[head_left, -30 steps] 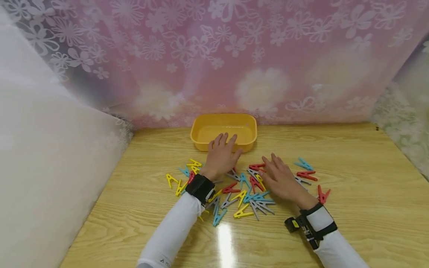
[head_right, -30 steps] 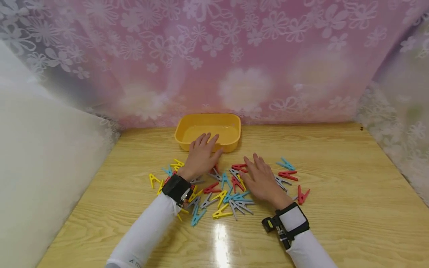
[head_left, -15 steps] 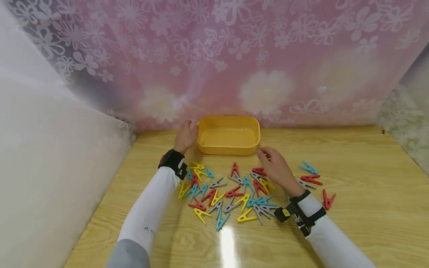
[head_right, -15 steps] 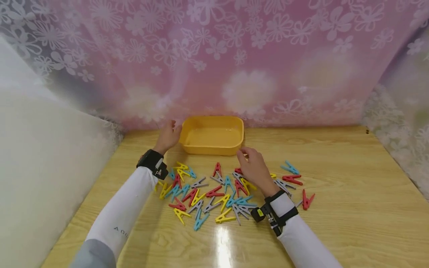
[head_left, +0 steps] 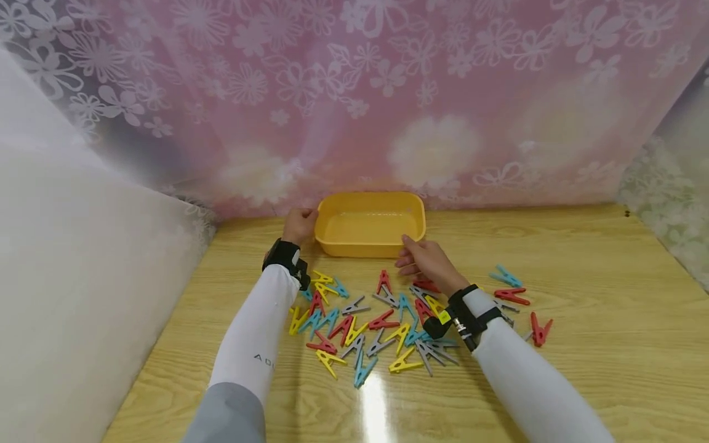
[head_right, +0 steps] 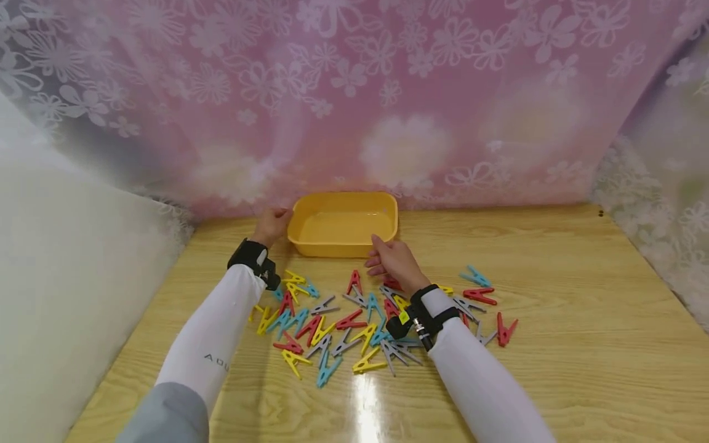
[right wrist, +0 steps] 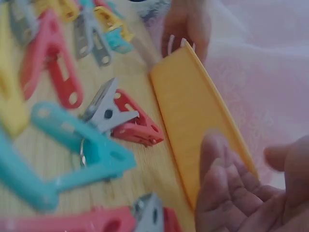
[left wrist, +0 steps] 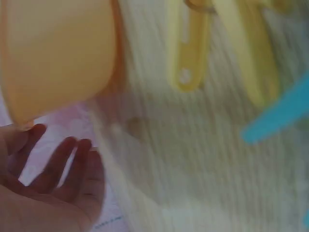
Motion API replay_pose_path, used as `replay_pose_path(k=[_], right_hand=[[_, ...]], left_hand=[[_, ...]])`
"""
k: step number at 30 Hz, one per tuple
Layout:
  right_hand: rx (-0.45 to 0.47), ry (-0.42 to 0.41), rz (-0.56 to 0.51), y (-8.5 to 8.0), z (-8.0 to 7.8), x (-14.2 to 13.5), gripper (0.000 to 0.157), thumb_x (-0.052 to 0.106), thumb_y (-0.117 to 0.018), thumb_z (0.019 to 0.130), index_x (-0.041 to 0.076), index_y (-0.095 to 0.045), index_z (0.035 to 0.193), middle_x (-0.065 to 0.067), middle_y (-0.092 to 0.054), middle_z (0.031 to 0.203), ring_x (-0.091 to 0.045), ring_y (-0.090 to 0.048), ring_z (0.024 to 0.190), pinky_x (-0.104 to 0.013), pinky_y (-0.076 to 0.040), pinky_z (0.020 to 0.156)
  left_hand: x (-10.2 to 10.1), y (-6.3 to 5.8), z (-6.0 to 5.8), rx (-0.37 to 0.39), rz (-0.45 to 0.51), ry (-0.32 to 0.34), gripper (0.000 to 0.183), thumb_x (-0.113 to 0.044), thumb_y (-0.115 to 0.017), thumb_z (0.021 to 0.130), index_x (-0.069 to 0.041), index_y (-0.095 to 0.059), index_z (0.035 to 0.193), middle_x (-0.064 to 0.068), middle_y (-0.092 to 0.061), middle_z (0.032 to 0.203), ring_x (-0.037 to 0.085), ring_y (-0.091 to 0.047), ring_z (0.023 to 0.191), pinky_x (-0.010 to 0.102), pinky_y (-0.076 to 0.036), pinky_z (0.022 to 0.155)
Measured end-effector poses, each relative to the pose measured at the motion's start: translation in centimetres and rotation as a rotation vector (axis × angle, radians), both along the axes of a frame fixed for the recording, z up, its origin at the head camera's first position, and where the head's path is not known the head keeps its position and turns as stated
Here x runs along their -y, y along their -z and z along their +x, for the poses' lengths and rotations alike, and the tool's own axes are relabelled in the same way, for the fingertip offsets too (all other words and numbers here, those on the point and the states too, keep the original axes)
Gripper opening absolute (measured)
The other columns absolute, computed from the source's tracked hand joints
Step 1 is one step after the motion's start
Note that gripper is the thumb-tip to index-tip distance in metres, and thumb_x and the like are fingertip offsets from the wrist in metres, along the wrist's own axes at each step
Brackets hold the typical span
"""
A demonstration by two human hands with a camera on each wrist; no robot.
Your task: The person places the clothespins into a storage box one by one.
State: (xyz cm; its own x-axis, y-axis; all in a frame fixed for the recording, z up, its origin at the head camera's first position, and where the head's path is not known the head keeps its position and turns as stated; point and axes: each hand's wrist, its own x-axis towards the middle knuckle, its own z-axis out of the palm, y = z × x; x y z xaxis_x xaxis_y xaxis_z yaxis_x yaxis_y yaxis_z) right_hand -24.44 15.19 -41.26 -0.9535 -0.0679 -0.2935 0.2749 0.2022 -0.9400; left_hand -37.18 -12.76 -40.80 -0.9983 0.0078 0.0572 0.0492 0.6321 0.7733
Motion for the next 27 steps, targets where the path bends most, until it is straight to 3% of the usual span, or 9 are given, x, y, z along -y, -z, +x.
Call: replay_pose_path(k=[5,9,12,16,20,24,27], right_hand=[[0.022,0.073,-0.089,0.4,-0.5,-0.4,0.051,0.041,-0.037,0.103,-0.005,-0.052,0.119,-0.008,-0.066,0.092,-0.013,-0.068,0.069,-0.03,-0.055,0.064],[0.036,0.11,-0.14,0.6,-0.8,-0.7,0.047,0.04,-0.038,0.103,-0.002,-0.051,0.119,-0.01,-0.066,0.097,-0.014,-0.069,0.073,-0.031,-0.055,0.067],[0.042,0.132,-0.148,0.7,-1.0,-1.0,0.044,0.038,-0.039,0.103,-0.001,-0.051,0.118,-0.01,-0.066,0.098,-0.014,-0.069,0.076,-0.03,-0.055,0.068],[0.041,0.148,-0.129,0.9,-1.3,-1.7,0.041,0.037,-0.041,0.103,-0.001,-0.052,0.116,-0.007,-0.067,0.094,-0.014,-0.069,0.078,-0.028,-0.055,0.068],[0.048,0.164,-0.148,1.0,-1.6,-2.2,0.041,0.035,-0.042,0.103,-0.002,-0.052,0.116,-0.004,-0.068,0.088,-0.014,-0.069,0.079,-0.029,-0.055,0.069],[0.044,0.179,-0.137,0.8,-2.1,-2.7,0.042,0.034,-0.041,0.103,-0.004,-0.051,0.118,-0.003,-0.068,0.084,-0.016,-0.069,0.08,-0.031,-0.055,0.072],[0.057,0.194,-0.1,0.6,-2.4,-2.9,0.043,0.035,-0.04,0.103,-0.003,-0.051,0.119,-0.003,-0.068,0.086,-0.017,-0.069,0.084,-0.031,-0.054,0.074]], left_hand=[[-0.4,-0.7,0.1,0.04,0.043,0.01,0.038,-0.018,-0.054,0.098,0.008,-0.057,0.126,0.023,-0.059,0.121,0.034,-0.056,0.111,0.04,-0.046,0.092],[-0.2,-1.0,0.2,0.061,0.083,0.063,0.051,-0.011,-0.053,0.097,0.007,-0.038,0.141,0.025,-0.046,0.137,0.036,-0.047,0.123,0.041,-0.041,0.099],[0.2,-1.1,0.2,0.083,0.073,0.152,0.058,-0.006,-0.051,0.096,0.003,-0.026,0.148,0.022,-0.035,0.147,0.034,-0.036,0.134,0.042,-0.033,0.105],[0.5,-1.4,0.2,0.114,0.003,0.295,0.062,-0.001,-0.05,0.094,0.001,-0.024,0.149,0.017,-0.027,0.152,0.03,-0.023,0.14,0.042,-0.022,0.111],[0.9,-1.8,0.8,0.143,-0.025,0.382,0.061,0.001,-0.054,0.091,0.006,-0.029,0.146,0.022,-0.032,0.149,0.035,-0.03,0.136,0.043,-0.028,0.108],[0.8,-2.5,1.6,0.162,-0.106,0.375,0.057,-0.005,-0.063,0.088,0.006,-0.042,0.139,0.023,-0.043,0.14,0.038,-0.04,0.127,0.045,-0.036,0.103],[0.1,-3.2,2.4,0.116,-0.269,0.348,0.049,-0.012,-0.069,0.084,0.003,-0.055,0.128,0.02,-0.057,0.125,0.034,-0.052,0.111,0.043,-0.042,0.095]])
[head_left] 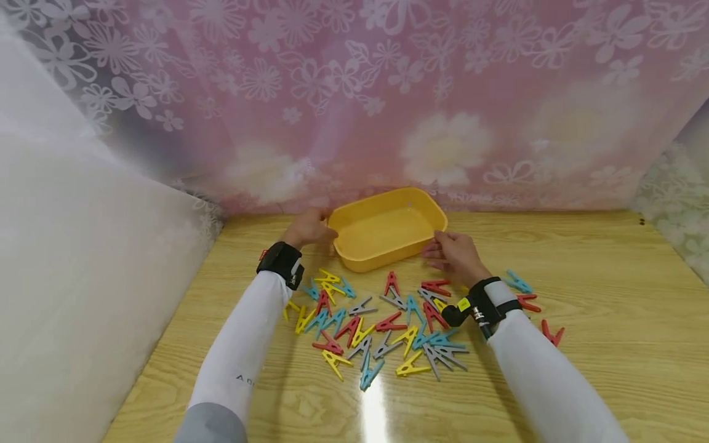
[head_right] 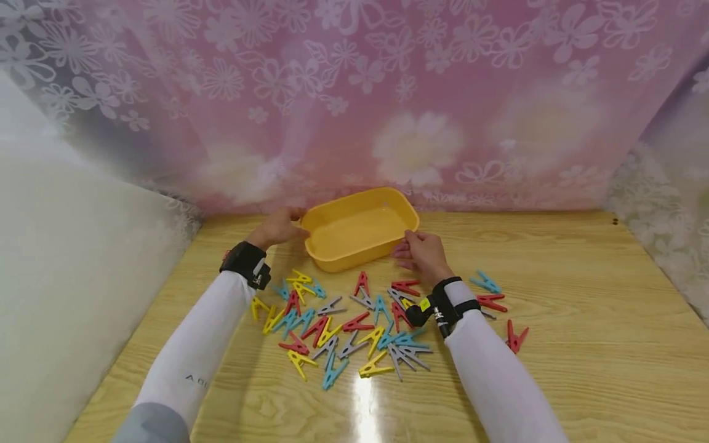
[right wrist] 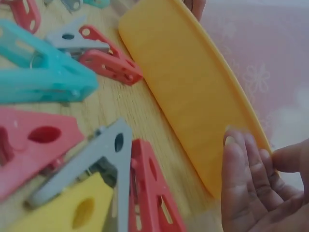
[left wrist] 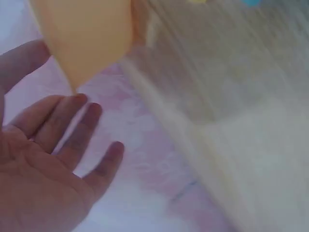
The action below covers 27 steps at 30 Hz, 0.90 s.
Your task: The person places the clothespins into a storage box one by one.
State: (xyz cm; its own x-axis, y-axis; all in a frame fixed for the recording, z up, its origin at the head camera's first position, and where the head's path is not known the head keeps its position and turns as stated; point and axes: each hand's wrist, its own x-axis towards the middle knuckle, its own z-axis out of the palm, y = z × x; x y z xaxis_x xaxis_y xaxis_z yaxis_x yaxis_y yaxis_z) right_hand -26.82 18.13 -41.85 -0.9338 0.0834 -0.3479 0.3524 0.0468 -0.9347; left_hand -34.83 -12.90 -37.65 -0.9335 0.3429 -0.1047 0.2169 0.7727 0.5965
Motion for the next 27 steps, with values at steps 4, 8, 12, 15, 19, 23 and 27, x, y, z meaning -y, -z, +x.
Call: replay_pose_path(k=[4,8,12,15,19,23,27], right_hand=[[0.012,0.011,0.021,0.0,-0.4,-0.2,0.043,0.036,-0.038,0.103,-0.002,-0.051,0.119,-0.007,-0.066,0.09,-0.02,-0.069,0.085,-0.032,-0.054,0.074],[0.005,-0.015,0.017,0.1,-0.8,-0.4,0.046,0.036,-0.038,0.103,-0.004,-0.049,0.125,-0.008,-0.065,0.093,-0.018,-0.07,0.082,-0.032,-0.054,0.072],[0.015,-0.043,0.007,0.1,-1.2,-0.6,0.05,0.035,-0.038,0.104,-0.004,-0.042,0.134,-0.011,-0.06,0.099,-0.014,-0.069,0.076,-0.032,-0.054,0.073],[0.022,-0.048,0.006,-0.1,-1.6,-0.7,0.05,0.033,-0.037,0.104,-0.005,-0.038,0.137,-0.012,-0.057,0.101,-0.013,-0.068,0.073,-0.032,-0.054,0.073],[-0.003,-0.054,0.027,-0.4,-2.3,-1.0,0.049,0.032,-0.036,0.104,-0.006,-0.038,0.135,-0.013,-0.055,0.099,-0.013,-0.068,0.069,-0.033,-0.054,0.072],[-0.042,-0.073,0.095,-0.7,-3.2,-1.6,0.048,0.031,-0.035,0.105,-0.008,-0.041,0.132,-0.013,-0.053,0.096,-0.01,-0.066,0.065,-0.031,-0.055,0.069],[-0.051,-0.109,0.143,-1.1,-4.2,-2.4,0.048,0.031,-0.035,0.105,-0.008,-0.043,0.13,-0.013,-0.05,0.096,-0.01,-0.064,0.063,-0.032,-0.055,0.069]], left_hand=[[-1.3,-0.6,0.9,-0.178,-0.26,-0.022,0.027,-0.021,-0.067,0.088,-0.001,-0.066,0.108,0.012,-0.066,0.098,0.026,-0.059,0.084,0.038,-0.049,0.077],[-2.0,-0.3,1.4,-0.298,-0.369,-0.09,0.022,-0.021,-0.058,0.096,-0.003,-0.071,0.093,0.008,-0.067,0.082,0.022,-0.06,0.072,0.034,-0.05,0.066],[-1.8,0.5,1.7,-0.298,-0.346,-0.119,0.021,-0.02,-0.06,0.095,-0.005,-0.075,0.093,0.007,-0.068,0.083,0.02,-0.06,0.071,0.032,-0.049,0.064],[-1.6,0.8,2.0,-0.264,-0.34,-0.095,0.021,-0.021,-0.061,0.095,-0.006,-0.075,0.094,0.006,-0.069,0.084,0.019,-0.059,0.071,0.031,-0.049,0.064],[-1.9,0.1,2.5,-0.242,-0.372,-0.03,0.02,-0.02,-0.062,0.094,-0.006,-0.073,0.088,0.003,-0.063,0.075,0.018,-0.056,0.066,0.03,-0.047,0.061],[-2.6,-0.9,3.1,-0.201,-0.424,0.025,0.022,-0.019,-0.06,0.093,-0.006,-0.068,0.076,0.001,-0.055,0.066,0.017,-0.053,0.061,0.029,-0.043,0.056],[-3.4,-1.6,3.9,-0.127,-0.449,0.039,0.025,-0.019,-0.06,0.092,-0.009,-0.063,0.07,-0.001,-0.058,0.06,0.016,-0.056,0.057,0.027,-0.042,0.05]])
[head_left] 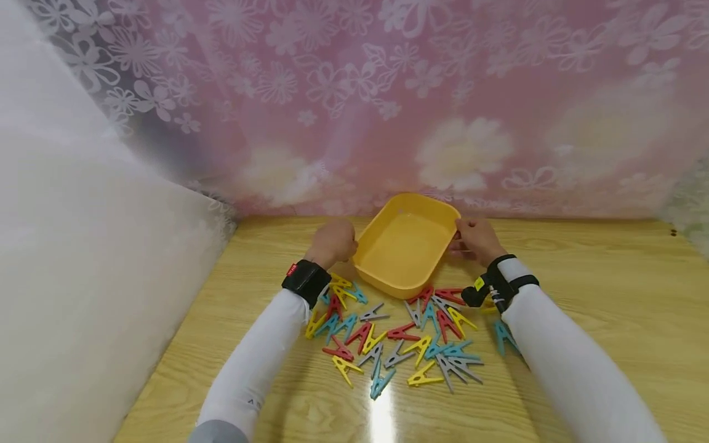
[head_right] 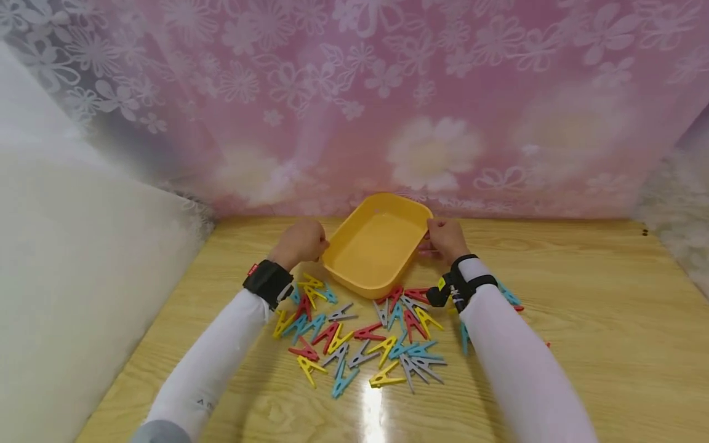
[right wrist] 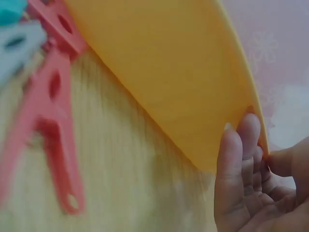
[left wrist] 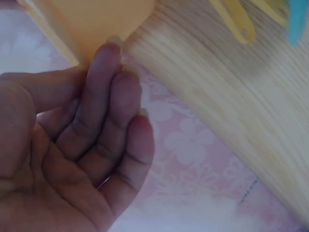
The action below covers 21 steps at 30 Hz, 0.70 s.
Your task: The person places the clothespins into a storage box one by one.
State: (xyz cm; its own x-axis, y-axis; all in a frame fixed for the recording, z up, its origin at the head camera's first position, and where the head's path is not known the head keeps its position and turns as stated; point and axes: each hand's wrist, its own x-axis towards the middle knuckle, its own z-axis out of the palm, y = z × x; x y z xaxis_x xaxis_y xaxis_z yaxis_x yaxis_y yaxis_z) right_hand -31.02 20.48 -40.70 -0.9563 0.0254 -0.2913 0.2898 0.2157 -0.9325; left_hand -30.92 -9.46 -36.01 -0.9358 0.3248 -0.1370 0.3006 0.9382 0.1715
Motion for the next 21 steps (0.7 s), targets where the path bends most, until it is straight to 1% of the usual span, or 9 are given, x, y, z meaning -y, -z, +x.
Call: replay_pose_path(k=[3,4,8,12,15,18,21], right_hand=[[-0.003,-0.033,0.043,-0.2,-0.8,-0.5,0.047,0.031,-0.035,0.105,-0.008,-0.041,0.131,-0.014,-0.05,0.098,-0.011,-0.063,0.064,-0.033,-0.055,0.07],[-0.006,-0.04,0.064,-0.3,-1.0,-0.6,0.047,0.031,-0.035,0.105,-0.008,-0.041,0.131,-0.015,-0.051,0.098,-0.011,-0.063,0.064,-0.033,-0.055,0.069],[-0.019,-0.06,0.162,-0.5,-1.9,-1.0,0.046,0.031,-0.033,0.105,-0.007,-0.04,0.13,-0.018,-0.052,0.102,-0.014,-0.061,0.067,-0.032,-0.055,0.068],[-0.04,-0.056,0.205,-0.6,-2.6,-0.8,0.047,0.034,-0.034,0.104,-0.006,-0.041,0.129,-0.018,-0.051,0.103,-0.016,-0.059,0.071,-0.032,-0.055,0.068],[-0.059,-0.054,0.219,-0.6,-2.9,-0.6,0.049,0.035,-0.035,0.104,-0.006,-0.042,0.129,-0.016,-0.053,0.102,-0.015,-0.059,0.071,-0.032,-0.055,0.068],[-0.085,-0.059,0.238,-0.5,-3.2,-0.5,0.052,0.035,-0.036,0.103,-0.008,-0.044,0.13,-0.017,-0.054,0.102,-0.013,-0.059,0.07,-0.033,-0.056,0.069],[-0.108,-0.068,0.265,-0.3,-3.3,-0.6,0.054,0.036,-0.035,0.103,-0.009,-0.045,0.129,-0.02,-0.054,0.106,-0.015,-0.061,0.075,-0.037,-0.055,0.073]], left_hand=[[-0.8,-0.3,0.7,0.035,-0.019,0.005,0.024,-0.017,-0.059,0.092,-0.009,-0.062,0.07,-0.001,-0.061,0.058,0.016,-0.058,0.055,0.026,-0.04,0.048],[-1.2,-0.4,1.0,0.035,-0.035,0.014,0.023,-0.016,-0.059,0.091,-0.009,-0.062,0.069,0.0,-0.06,0.058,0.017,-0.057,0.055,0.026,-0.039,0.047],[-2.8,-0.6,2.1,-0.012,-0.116,0.045,0.015,-0.014,-0.061,0.086,-0.009,-0.062,0.072,0.002,-0.058,0.065,0.018,-0.057,0.06,0.03,-0.042,0.047],[-3.7,-0.7,2.9,-0.065,-0.206,0.043,0.013,-0.018,-0.065,0.084,-0.01,-0.062,0.074,0.002,-0.059,0.073,0.018,-0.059,0.066,0.033,-0.047,0.05],[-4.1,-0.5,3.3,-0.069,-0.235,0.04,0.019,-0.021,-0.066,0.085,-0.013,-0.058,0.069,0.0,-0.057,0.069,0.017,-0.059,0.064,0.031,-0.045,0.049],[-4.4,-0.3,3.7,-0.054,-0.228,0.054,0.03,-0.022,-0.066,0.086,-0.015,-0.05,0.061,-0.002,-0.049,0.062,0.014,-0.053,0.058,0.028,-0.039,0.046],[-4.9,-0.2,4.3,-0.035,-0.21,0.057,0.037,-0.023,-0.065,0.087,-0.016,-0.043,0.058,-0.003,-0.04,0.058,0.012,-0.048,0.054,0.027,-0.034,0.045]])
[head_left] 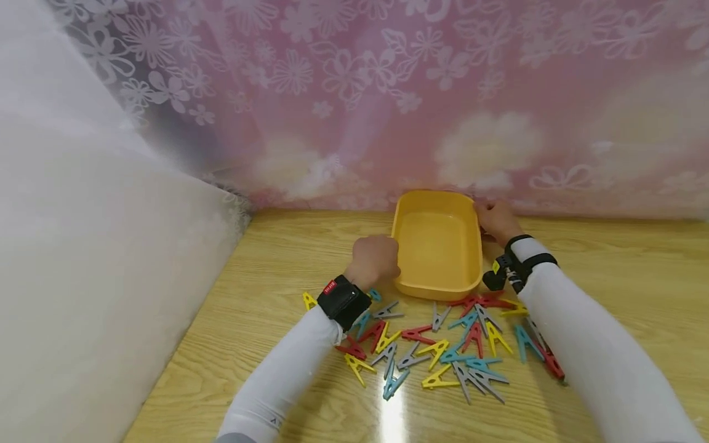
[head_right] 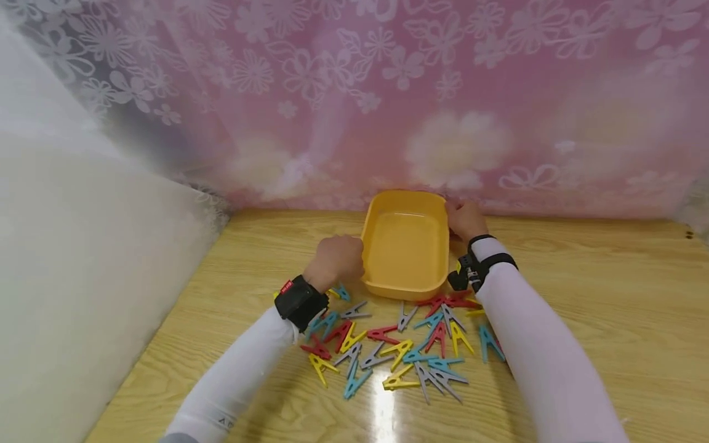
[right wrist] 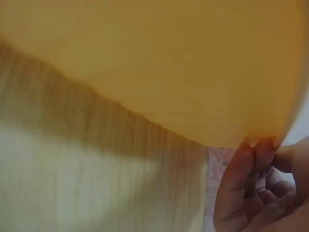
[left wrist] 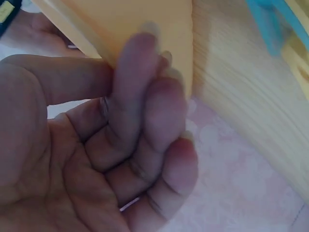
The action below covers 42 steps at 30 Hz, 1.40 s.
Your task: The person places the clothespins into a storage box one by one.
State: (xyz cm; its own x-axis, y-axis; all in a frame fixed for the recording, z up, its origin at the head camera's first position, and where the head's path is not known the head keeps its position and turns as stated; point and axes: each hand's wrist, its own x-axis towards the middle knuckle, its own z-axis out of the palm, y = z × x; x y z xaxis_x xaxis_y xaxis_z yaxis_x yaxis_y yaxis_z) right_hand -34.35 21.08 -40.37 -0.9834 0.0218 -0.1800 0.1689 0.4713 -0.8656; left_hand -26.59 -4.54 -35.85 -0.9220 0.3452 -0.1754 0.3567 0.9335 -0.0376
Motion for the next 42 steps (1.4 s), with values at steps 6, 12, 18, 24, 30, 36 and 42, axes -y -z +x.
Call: replay_pose_path(k=[6,12,18,24,30,36,42], right_hand=[[-0.036,0.019,0.07,-0.5,0.7,-1.1,0.052,0.037,-0.035,0.103,-0.008,-0.049,0.126,-0.02,-0.053,0.107,-0.02,-0.06,0.08,-0.039,-0.055,0.073],[-0.024,0.011,0.077,-0.8,1.0,-1.6,0.054,0.037,-0.034,0.104,-0.008,-0.047,0.129,-0.022,-0.054,0.107,-0.022,-0.061,0.08,-0.038,-0.055,0.071],[0.07,-0.085,0.006,-0.5,1.8,-3.8,0.061,0.046,-0.021,0.103,-0.007,-0.041,0.126,-0.021,-0.051,0.106,-0.024,-0.061,0.079,-0.041,-0.054,0.076],[0.042,-0.133,0.014,-0.9,4.3,-5.2,0.061,0.043,-0.02,0.104,-0.011,-0.039,0.125,-0.024,-0.051,0.107,-0.027,-0.061,0.082,-0.037,-0.055,0.075],[-0.045,-0.149,0.062,-1.8,7.2,-5.7,0.063,0.046,-0.02,0.103,-0.01,-0.042,0.122,-0.024,-0.051,0.107,-0.027,-0.062,0.08,-0.034,-0.054,0.072],[-0.084,-0.172,0.075,-1.6,9.8,-5.4,0.064,0.049,-0.022,0.102,-0.009,-0.045,0.119,-0.027,-0.052,0.107,-0.034,-0.06,0.082,-0.034,-0.054,0.071],[-0.092,-0.2,0.028,-1.1,11.9,-5.5,0.061,0.044,-0.021,0.104,-0.01,-0.045,0.119,-0.027,-0.051,0.107,-0.036,-0.059,0.082,-0.037,-0.054,0.072]], left_hand=[[-1.6,-0.2,1.2,0.009,0.009,-0.021,0.044,-0.025,-0.064,0.088,-0.017,-0.037,0.055,-0.004,-0.029,0.055,0.012,-0.038,0.049,0.027,-0.027,0.045],[-1.1,0.4,1.3,0.046,0.1,-0.048,0.037,-0.024,-0.058,0.092,-0.016,-0.045,0.058,-0.002,-0.036,0.056,0.012,-0.039,0.049,0.028,-0.03,0.045],[0.1,1.9,1.3,0.1,0.27,-0.118,0.047,-0.032,-0.037,0.102,-0.014,-0.047,0.06,0.0,-0.036,0.056,0.016,-0.036,0.046,0.03,-0.028,0.045],[2.1,2.5,0.5,0.06,0.469,-0.22,0.05,-0.038,-0.024,0.105,-0.012,-0.051,0.072,0.004,-0.04,0.063,0.022,-0.045,0.055,0.034,-0.031,0.052],[2.9,2.6,-1.4,0.02,0.606,-0.241,0.045,-0.035,-0.022,0.105,-0.007,-0.053,0.09,0.008,-0.045,0.072,0.026,-0.049,0.064,0.036,-0.033,0.06],[3.1,3.0,-3.7,0.093,0.792,-0.24,0.033,-0.029,-0.028,0.104,-0.003,-0.048,0.1,0.009,-0.047,0.078,0.023,-0.047,0.064,0.033,-0.036,0.063],[2.3,3.8,-5.4,0.264,0.98,-0.251,0.03,-0.03,-0.033,0.104,-0.003,-0.046,0.109,0.011,-0.051,0.083,0.021,-0.054,0.064,0.039,-0.054,0.065]])
